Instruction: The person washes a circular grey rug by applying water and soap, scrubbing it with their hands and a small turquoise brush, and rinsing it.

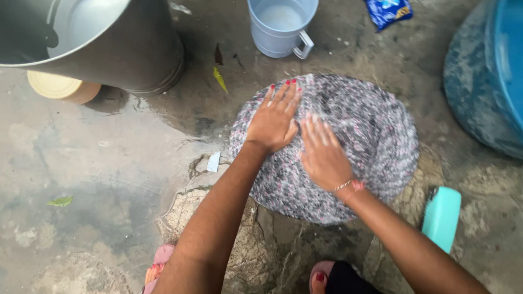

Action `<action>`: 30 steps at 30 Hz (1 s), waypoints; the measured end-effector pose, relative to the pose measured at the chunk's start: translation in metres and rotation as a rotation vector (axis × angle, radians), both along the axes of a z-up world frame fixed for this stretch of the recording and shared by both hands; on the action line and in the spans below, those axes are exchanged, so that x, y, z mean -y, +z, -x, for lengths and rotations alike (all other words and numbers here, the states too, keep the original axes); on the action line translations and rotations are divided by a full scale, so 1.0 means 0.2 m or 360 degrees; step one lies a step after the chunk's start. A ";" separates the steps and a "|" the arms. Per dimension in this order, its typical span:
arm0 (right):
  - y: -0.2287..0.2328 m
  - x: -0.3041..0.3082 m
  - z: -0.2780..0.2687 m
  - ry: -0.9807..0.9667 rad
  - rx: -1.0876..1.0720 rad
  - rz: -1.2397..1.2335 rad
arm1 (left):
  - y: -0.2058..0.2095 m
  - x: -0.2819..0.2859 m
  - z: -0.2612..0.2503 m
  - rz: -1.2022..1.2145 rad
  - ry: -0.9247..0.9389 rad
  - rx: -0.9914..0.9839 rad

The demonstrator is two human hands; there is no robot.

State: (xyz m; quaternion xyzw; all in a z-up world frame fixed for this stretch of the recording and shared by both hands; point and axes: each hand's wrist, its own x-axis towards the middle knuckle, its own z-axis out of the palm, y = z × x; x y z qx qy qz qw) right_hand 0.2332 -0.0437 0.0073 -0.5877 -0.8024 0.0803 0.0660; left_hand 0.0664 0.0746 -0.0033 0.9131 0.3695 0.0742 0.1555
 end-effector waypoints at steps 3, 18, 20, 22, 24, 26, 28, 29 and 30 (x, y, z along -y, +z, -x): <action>0.05 0.21 0.07 0.0001 -0.0018 0.0015 | -0.01 0.15 -0.01 -0.0090 0.0133 -0.0048; 0.06 0.04 0.10 0.0385 -0.0132 0.0030 | 0.00 0.60 -0.02 0.0095 0.1048 -0.0200; 0.07 -0.09 0.09 0.0449 -0.0086 -0.0018 | 0.00 0.53 -0.01 0.0073 0.1087 -0.0231; 0.09 -0.18 0.08 0.0457 0.0018 -0.0017 | 0.00 0.47 -0.02 0.0003 0.1028 -0.0232; 0.11 -0.23 0.04 0.0381 0.0147 -0.0001 | 0.00 0.40 -0.01 -0.0021 0.0918 -0.0208; 0.12 -0.28 -0.01 0.0224 0.0284 0.0012 | -0.01 0.33 -0.04 -0.0007 0.0848 -0.0126; 0.13 -0.29 -0.13 0.0043 0.0385 0.0141 | -0.02 0.26 -0.10 0.0054 0.0815 0.0009; 0.14 -0.30 -0.21 -0.0049 0.0440 0.0193 | -0.02 0.23 -0.14 0.0059 0.0802 0.0053; 0.14 -0.30 -0.29 -0.0050 0.0484 0.0304 | -0.03 0.20 -0.20 0.0064 0.0788 0.0097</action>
